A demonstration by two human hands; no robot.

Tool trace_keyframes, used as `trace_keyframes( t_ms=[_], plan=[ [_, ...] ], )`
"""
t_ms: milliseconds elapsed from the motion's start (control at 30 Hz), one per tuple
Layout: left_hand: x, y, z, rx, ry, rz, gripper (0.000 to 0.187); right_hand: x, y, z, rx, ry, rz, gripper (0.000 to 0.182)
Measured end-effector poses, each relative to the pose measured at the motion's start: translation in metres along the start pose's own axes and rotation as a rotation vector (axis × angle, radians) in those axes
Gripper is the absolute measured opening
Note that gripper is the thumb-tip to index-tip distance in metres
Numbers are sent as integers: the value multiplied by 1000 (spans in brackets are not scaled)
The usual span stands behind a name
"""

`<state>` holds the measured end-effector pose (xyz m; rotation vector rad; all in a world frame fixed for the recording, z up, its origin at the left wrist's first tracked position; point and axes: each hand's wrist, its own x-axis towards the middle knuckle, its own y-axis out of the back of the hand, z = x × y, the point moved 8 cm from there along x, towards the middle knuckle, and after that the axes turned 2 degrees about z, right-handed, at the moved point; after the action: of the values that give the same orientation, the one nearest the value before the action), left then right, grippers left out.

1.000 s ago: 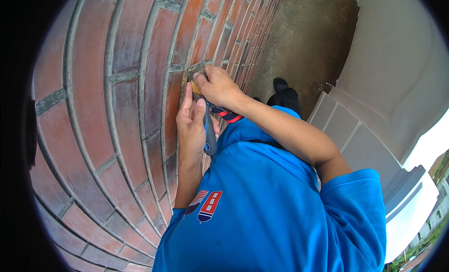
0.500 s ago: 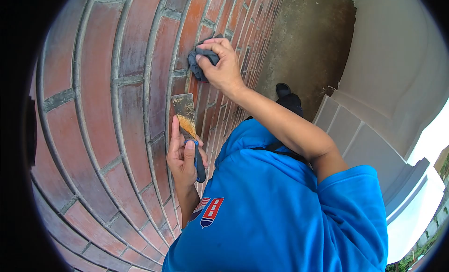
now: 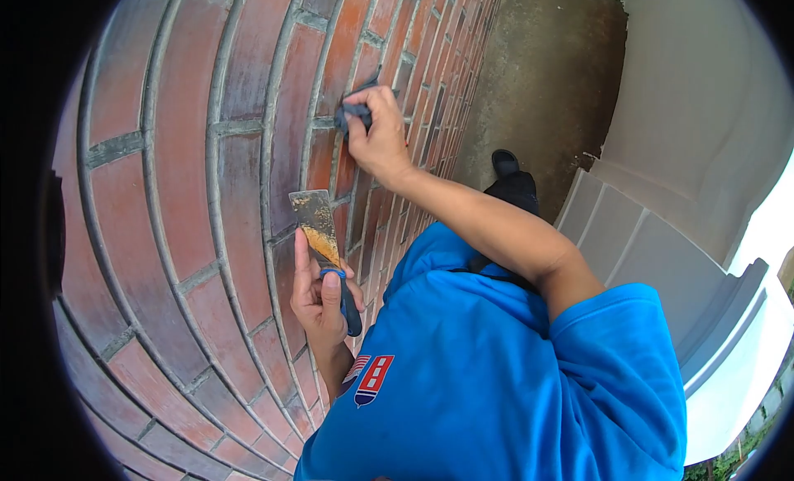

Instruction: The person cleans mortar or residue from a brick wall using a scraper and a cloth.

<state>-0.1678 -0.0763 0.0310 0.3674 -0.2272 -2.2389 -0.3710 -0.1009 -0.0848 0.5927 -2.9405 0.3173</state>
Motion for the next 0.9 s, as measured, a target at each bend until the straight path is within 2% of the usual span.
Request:
trace_keyframes(
  t_ms=[100,200,333,367,467,533,600,667,767,833,900],
  plan=[
    [1,-3,-1,5,-3,-8,61,-70,-21,-19,72,110,-342,26],
    [1,-1,-2,10,-25,-9,62,-71,-20,-6,94,105,-336,26],
    [-3,9,-6,39,-36,29,61,28,10,39,-68,-17,187,21],
    [-3,8,-6,26,-24,34,61,50,18,39,-134,5,267,24],
    [-7,3,-4,5,-8,44,62,56,17,66,-263,-159,336,25],
    [-4,2,-6,12,-9,30,62,7,-3,65,-255,-50,216,25],
    [0,0,-7,23,-9,19,62,-67,-17,64,-164,-46,0,23],
    [8,-4,-5,35,-25,5,62,-127,-28,63,-128,-15,-306,21],
    [11,-6,1,45,-49,0,61,-76,-19,79,-151,-126,-146,21],
    [7,-5,-1,36,-46,-1,62,-10,-1,96,-215,-184,151,22],
    [2,-2,-6,33,-41,-9,61,42,10,124,-236,-430,232,22]
  ],
)
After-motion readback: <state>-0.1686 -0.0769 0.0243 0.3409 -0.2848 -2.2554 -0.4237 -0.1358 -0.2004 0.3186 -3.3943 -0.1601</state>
